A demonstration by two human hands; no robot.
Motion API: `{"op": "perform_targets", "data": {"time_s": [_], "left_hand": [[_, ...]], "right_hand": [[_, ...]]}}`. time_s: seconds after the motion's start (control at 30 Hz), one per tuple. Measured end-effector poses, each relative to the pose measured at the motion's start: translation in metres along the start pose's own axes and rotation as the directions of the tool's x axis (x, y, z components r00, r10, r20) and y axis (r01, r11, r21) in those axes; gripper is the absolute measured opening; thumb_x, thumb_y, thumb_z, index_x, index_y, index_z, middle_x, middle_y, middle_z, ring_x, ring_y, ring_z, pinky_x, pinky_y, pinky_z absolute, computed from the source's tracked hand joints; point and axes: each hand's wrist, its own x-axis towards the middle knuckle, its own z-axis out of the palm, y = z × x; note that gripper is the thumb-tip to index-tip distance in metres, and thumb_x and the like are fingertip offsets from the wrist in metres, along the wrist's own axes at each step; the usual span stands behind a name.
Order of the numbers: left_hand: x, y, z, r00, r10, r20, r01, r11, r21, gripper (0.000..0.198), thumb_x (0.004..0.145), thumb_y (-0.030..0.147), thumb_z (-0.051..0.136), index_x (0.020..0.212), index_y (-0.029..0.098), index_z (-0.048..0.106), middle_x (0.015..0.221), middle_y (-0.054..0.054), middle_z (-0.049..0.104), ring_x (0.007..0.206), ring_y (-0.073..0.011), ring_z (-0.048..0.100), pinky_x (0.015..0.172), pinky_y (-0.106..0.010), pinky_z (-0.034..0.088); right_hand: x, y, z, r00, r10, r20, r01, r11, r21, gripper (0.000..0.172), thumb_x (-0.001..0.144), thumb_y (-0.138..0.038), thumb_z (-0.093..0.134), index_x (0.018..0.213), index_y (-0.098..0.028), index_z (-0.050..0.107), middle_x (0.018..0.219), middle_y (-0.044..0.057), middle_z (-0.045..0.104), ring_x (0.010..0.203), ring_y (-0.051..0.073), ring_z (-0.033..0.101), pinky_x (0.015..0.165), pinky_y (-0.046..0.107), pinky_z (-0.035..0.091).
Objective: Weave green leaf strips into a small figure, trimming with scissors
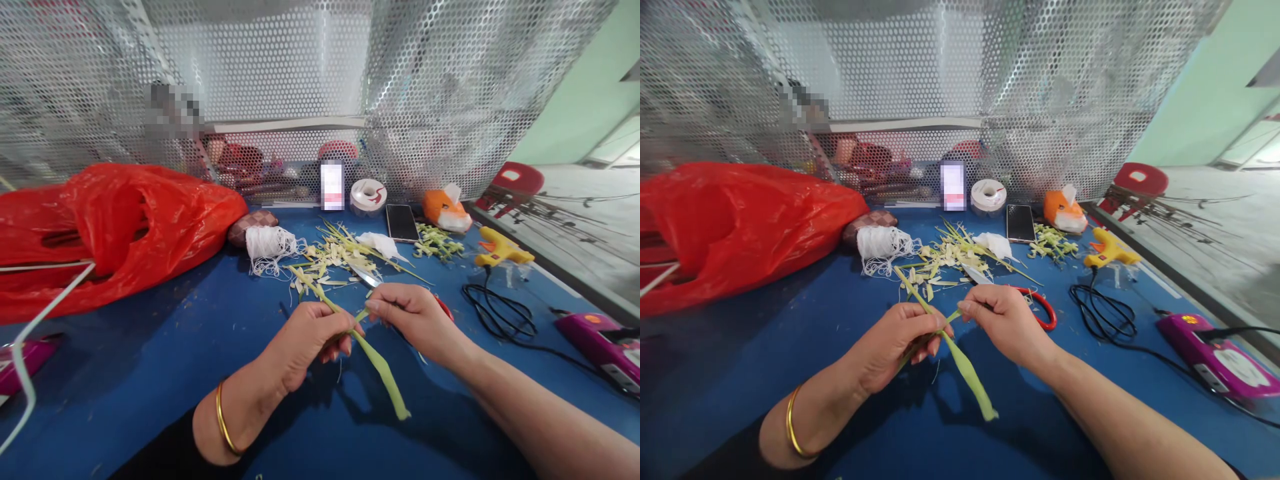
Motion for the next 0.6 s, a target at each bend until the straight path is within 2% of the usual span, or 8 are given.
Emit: {"op": "perform_targets", "data": {"time_s": [0.1, 0.17, 0.23, 0.3, 0.37, 0.43, 0.5, 0.6], "left_hand": [[0.0, -0.001, 0.0, 1.0, -0.014, 0.001, 0.014, 0.995, -0.097, 0.018, 0.074, 0.028, 0.063, 0.069, 0.013, 0.072, 0.05, 0.001, 0.058, 0.04, -0.0049, 0.043, 0.041, -0.017, 0.028], [-0.001, -0.001, 0.0, 1.0, -0.003, -0.016, -0.001, 0.98, -0.2, 0.022, 0.076, 0.034, 0.067, 0.074, 0.013, 0.073, 0.055, -0.001, 0.061, 0.045, -0.0059, 0.048, 0.046, -0.017, 0.035], [-0.001, -0.001, -0.001, 0.999, 0.035, -0.023, -0.04, 0.959, -0.281, 0.028, 0.078, 0.04, 0.069, 0.082, 0.012, 0.075, 0.064, -0.004, 0.067, 0.053, -0.0083, 0.056, 0.054, -0.018, 0.043], [-0.001, 0.0, -0.002, 0.998, 0.067, -0.008, -0.066, 0.94, -0.334, 0.03, 0.078, 0.04, 0.07, 0.09, 0.013, 0.075, 0.074, -0.006, 0.071, 0.064, -0.0112, 0.062, 0.064, -0.02, 0.047], [-0.001, 0.001, -0.002, 0.996, 0.092, 0.006, -0.083, 0.922, -0.379, 0.026, 0.075, 0.033, 0.073, 0.094, 0.014, 0.075, 0.081, -0.007, 0.074, 0.072, -0.0124, 0.065, 0.071, -0.021, 0.049], [-0.001, 0.002, -0.002, 0.994, 0.107, 0.007, -0.095, 0.906, -0.412, 0.024, 0.071, 0.024, 0.077, 0.093, 0.014, 0.076, 0.083, -0.007, 0.074, 0.076, -0.0122, 0.065, 0.074, -0.02, 0.048], [-0.001, 0.001, -0.001, 0.993, 0.116, 0.012, -0.1, 0.896, -0.433, 0.023, 0.068, 0.019, 0.078, 0.09, 0.014, 0.076, 0.083, -0.007, 0.074, 0.077, -0.0118, 0.065, 0.073, -0.018, 0.047], [0.0, -0.001, 0.001, 0.994, 0.111, 0.025, -0.088, 0.886, -0.454, 0.021, 0.068, 0.018, 0.078, 0.088, 0.013, 0.076, 0.082, -0.007, 0.074, 0.075, -0.0118, 0.065, 0.072, -0.019, 0.047]], "right_hand": [[0.001, 0.002, 0.001, 0.998, -0.014, -0.057, 0.011, 0.999, -0.047, 0.03, 0.09, -0.033, 0.052, 0.065, -0.018, 0.061, 0.06, -0.001, 0.057, 0.059, 0.013, 0.052, 0.057, 0.025, 0.04], [-0.001, 0.0, 0.0, 0.979, -0.114, -0.169, 0.092, 0.987, -0.133, 0.022, 0.092, -0.03, 0.051, 0.08, -0.019, 0.066, 0.076, 0.003, 0.065, 0.074, 0.017, 0.059, 0.068, 0.029, 0.045], [-0.005, -0.004, -0.002, 0.896, -0.301, -0.328, 0.204, 0.932, -0.299, 0.017, 0.091, -0.026, 0.053, 0.099, -0.02, 0.066, 0.095, 0.007, 0.067, 0.091, 0.022, 0.06, 0.079, 0.035, 0.046], [-0.011, -0.009, -0.003, 0.764, -0.518, -0.385, 0.31, 0.818, -0.485, 0.019, 0.088, -0.018, 0.057, 0.105, -0.021, 0.065, 0.095, 0.008, 0.066, 0.089, 0.022, 0.06, 0.079, 0.037, 0.045], [-0.016, -0.012, -0.002, 0.672, -0.693, -0.261, 0.443, 0.659, -0.608, 0.021, 0.086, -0.011, 0.058, 0.103, -0.02, 0.065, 0.083, 0.006, 0.066, 0.075, 0.019, 0.06, 0.073, 0.035, 0.044], [-0.018, -0.012, 0.004, 0.636, -0.772, -0.002, 0.589, 0.488, -0.644, 0.021, 0.088, -0.009, 0.054, 0.105, -0.017, 0.064, 0.077, 0.004, 0.066, 0.068, 0.016, 0.059, 0.069, 0.033, 0.043], [-0.018, -0.009, 0.012, 0.637, -0.74, 0.215, 0.66, 0.381, -0.647, 0.023, 0.093, -0.011, 0.046, 0.109, -0.013, 0.063, 0.078, 0.005, 0.067, 0.07, 0.017, 0.06, 0.07, 0.033, 0.042], [-0.015, -0.005, 0.023, 0.668, -0.666, 0.331, 0.658, 0.321, -0.681, 0.027, 0.096, -0.012, 0.039, 0.107, -0.01, 0.064, 0.08, 0.008, 0.066, 0.076, 0.02, 0.06, 0.07, 0.034, 0.042]]}}
